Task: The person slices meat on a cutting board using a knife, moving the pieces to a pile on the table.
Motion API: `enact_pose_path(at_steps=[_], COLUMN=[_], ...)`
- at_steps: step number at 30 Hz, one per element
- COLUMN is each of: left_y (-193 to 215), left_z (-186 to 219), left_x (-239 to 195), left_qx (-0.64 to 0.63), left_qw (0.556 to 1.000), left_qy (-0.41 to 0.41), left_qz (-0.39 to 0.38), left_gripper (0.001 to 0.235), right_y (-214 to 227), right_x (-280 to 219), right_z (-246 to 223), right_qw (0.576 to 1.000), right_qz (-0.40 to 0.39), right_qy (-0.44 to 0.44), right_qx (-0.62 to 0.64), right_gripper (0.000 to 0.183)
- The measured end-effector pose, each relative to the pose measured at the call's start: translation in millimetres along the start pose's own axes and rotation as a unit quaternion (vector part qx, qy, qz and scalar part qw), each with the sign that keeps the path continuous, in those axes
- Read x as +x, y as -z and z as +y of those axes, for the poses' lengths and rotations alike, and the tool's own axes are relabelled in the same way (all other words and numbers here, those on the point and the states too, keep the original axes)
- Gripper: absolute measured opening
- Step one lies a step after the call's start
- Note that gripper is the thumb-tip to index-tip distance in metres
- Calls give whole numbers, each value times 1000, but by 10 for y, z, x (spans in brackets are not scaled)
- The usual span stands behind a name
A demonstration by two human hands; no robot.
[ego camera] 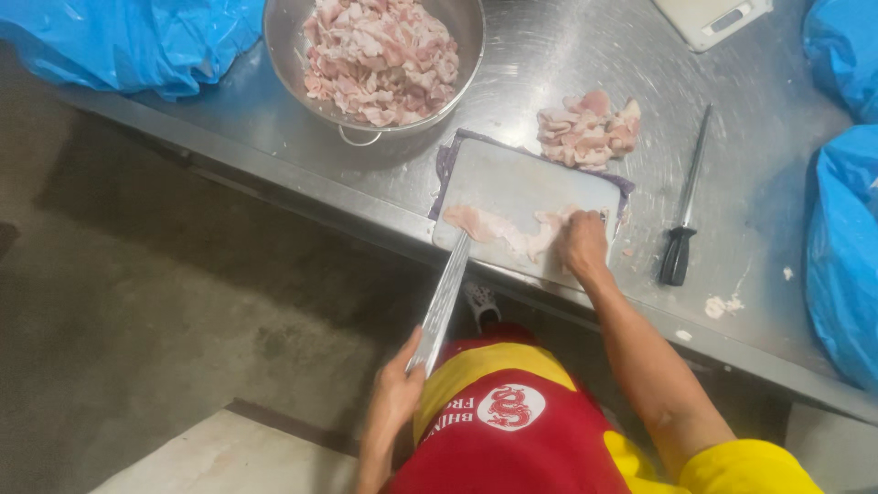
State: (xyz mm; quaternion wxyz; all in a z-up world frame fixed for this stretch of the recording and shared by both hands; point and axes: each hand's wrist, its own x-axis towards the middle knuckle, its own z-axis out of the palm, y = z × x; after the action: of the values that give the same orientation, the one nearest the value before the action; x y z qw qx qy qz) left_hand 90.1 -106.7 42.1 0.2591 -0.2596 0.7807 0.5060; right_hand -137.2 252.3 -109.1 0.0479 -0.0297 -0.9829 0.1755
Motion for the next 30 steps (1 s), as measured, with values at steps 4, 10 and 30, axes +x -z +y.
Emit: enact_pose_path(at_steps=[4,10,30], left_y=[-184,-352,-143], left_z=[404,322,-210], left_x=[185,319,17], left_qx=[32,15,-168], left_qw=[999,987,980], left_qy=[-38,-157,111], left_qz=[-5,-22,7], left_gripper=[60,59,60], right_y=[-67,183,728], right_x=[251,340,1579], right_z=[-291,-600,-1646], right_qw=[970,871,750], right_qz=[-110,-145,-283], right_qy=[-65,-148,87], right_qx=[205,445,591], right_gripper=[22,35,51])
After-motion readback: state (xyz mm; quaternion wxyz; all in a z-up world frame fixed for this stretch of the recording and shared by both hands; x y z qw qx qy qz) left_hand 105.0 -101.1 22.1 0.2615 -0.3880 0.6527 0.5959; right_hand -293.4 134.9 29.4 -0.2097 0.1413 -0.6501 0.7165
